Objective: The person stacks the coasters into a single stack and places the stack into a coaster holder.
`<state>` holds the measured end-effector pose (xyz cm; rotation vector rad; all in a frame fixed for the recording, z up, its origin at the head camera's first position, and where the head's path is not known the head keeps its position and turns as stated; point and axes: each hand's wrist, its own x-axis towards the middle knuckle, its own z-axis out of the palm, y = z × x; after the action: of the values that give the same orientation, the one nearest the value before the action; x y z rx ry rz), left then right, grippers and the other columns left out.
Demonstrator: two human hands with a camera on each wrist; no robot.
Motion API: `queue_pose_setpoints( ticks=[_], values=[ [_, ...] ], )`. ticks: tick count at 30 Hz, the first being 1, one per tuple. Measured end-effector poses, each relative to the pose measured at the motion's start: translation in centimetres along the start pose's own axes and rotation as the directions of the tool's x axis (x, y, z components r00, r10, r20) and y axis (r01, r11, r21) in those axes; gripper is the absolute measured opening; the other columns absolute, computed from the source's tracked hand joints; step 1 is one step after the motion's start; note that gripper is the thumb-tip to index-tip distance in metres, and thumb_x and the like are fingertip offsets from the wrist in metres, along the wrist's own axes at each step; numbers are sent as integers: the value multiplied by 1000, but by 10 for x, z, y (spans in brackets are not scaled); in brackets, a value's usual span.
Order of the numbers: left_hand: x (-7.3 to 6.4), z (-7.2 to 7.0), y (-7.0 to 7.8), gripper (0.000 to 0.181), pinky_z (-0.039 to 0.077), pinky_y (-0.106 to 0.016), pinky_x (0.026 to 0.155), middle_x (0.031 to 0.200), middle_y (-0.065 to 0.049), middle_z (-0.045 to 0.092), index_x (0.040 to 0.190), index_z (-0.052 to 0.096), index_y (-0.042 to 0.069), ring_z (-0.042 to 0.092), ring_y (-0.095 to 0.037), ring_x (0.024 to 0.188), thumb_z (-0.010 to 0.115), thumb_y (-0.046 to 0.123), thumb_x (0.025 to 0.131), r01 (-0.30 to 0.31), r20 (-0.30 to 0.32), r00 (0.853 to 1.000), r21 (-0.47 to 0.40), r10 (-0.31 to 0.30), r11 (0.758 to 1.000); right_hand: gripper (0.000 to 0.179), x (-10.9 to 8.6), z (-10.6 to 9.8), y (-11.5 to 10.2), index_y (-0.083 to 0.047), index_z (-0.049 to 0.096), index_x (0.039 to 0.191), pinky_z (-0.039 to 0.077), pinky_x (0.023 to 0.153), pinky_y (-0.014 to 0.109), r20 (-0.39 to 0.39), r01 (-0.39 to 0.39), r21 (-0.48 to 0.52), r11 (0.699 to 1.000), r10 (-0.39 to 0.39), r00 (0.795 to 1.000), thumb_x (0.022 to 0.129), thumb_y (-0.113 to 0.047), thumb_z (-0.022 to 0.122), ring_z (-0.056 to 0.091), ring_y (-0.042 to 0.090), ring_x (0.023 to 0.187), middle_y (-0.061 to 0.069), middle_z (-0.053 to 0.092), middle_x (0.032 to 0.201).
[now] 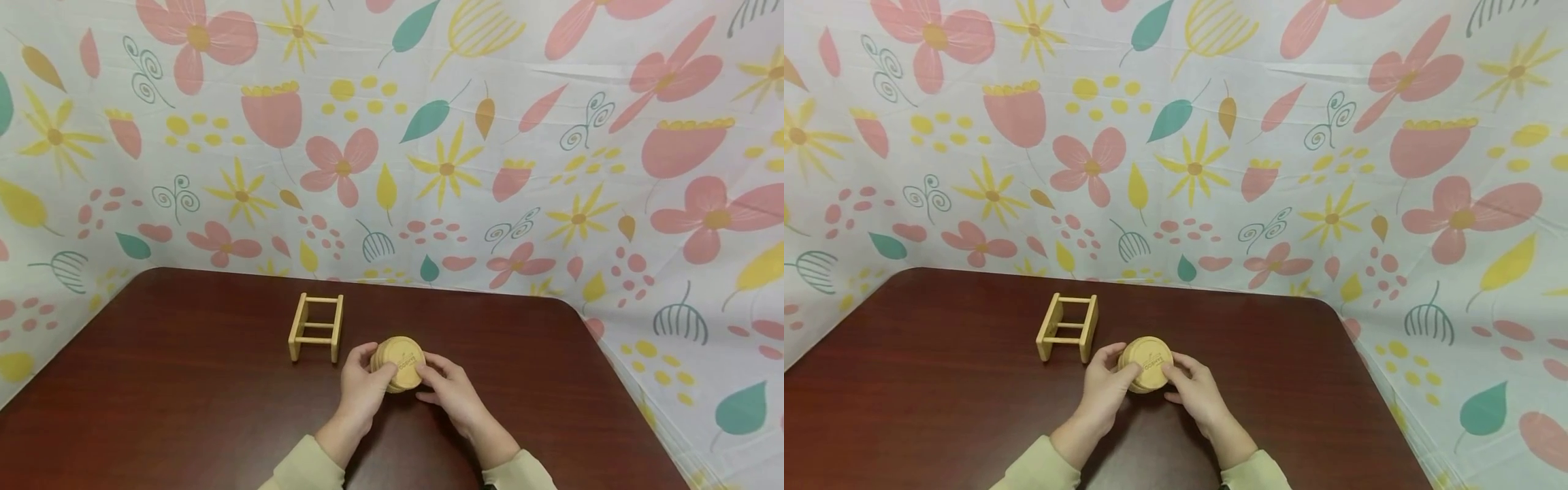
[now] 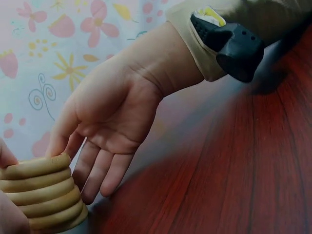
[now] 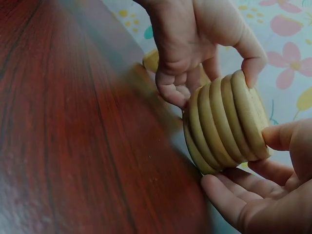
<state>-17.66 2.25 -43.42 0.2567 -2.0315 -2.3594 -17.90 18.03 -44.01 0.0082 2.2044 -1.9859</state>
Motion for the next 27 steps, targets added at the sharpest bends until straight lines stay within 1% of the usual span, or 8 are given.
queue_pose_setpoints(
  ticks=[3, 6, 9, 12, 17, 20, 24, 27],
  values=[
    [0, -1, 1, 53, 49, -26, 64, 109, -17, 55, 124, 49, 0, 56, -18, 79, 62, 2, 72, -26, -6, 1000, 51, 27, 998, 49, 0, 2, 0, 0, 47, 135, 54, 83, 42, 28, 1, -7, 1000, -1, 1000, 94, -25, 57, 62, 22, 104, 17, 61, 117],
    [1, -1, 2, 51, 48, -26, 61, 106, -15, 56, 119, 52, 2, 55, -17, 76, 64, 2, 70, -79, -14, 997, 120, 81, 990, 48, 2, 2, -1, 0, 46, 136, 54, 84, 41, 57, 8, -31, 999, -6, 998, 95, -23, 55, 62, 22, 104, 19, 61, 120],
    [2, -1, 3, 50, 49, -27, 65, 109, -13, 57, 117, 55, 5, 56, -18, 81, 67, 3, 69, -138, -18, 989, 202, 145, 970, 48, 4, 1, -2, -1, 44, 137, 54, 82, 39, 73, 42, -87, 995, -35, 997, 95, -22, 55, 62, 23, 106, 21, 58, 125],
    [1, -1, 2, 51, 48, -30, 74, 113, -10, 57, 117, 56, 8, 56, -19, 90, 69, 6, 67, -179, -20, 981, 291, 193, 940, 54, 2, 0, -2, -3, 38, 142, 54, 82, 35, 99, 122, -181, 976, -105, 989, 93, -15, 57, 59, 28, 112, 22, 53, 132],
    [-4, 2, 3, 55, 45, -37, 81, 117, -10, 55, 118, 57, 10, 51, -22, 101, 70, 8, 64, -247, -3, 963, 385, 268, 889, 85, -3, 0, -4, -14, 21, 150, 51, 87, 31, 179, 280, -340, 898, -230, 957, 81, -9, 69, 50, 29, 123, 16, 43, 142],
    [-7, 4, 0, 57, 42, -38, 83, 122, -7, 53, 119, 56, 11, 46, -22, 106, 71, 10, 63, -298, 33, 948, 430, 315, 852, 98, -5, 5, -3, -19, 23, 150, 47, 93, 36, 154, 313, -454, 834, -273, 950, 71, -17, 80, 50, 23, 122, 10, 42, 143],
    [-11, 6, -3, 57, 40, -36, 84, 127, -5, 52, 119, 56, 11, 41, -22, 111, 72, 10, 64, -388, 100, 916, 466, 389, 795, 99, -5, 10, -1, -14, 32, 145, 43, 96, 44, 88, 317, -576, 754, -328, 941, 62, -21, 85, 52, 23, 116, 11, 44, 139],
    [-12, 6, -2, 60, 41, -36, 84, 127, -6, 50, 122, 55, 10, 41, -23, 112, 75, 12, 66, -428, 142, 899, 486, 414, 762, 94, -2, 10, 0, -11, 36, 141, 46, 91, 42, 76, 317, -610, 726, -345, 936, 61, -22, 86, 55, 22, 109, 11, 49, 132]
  ],
)
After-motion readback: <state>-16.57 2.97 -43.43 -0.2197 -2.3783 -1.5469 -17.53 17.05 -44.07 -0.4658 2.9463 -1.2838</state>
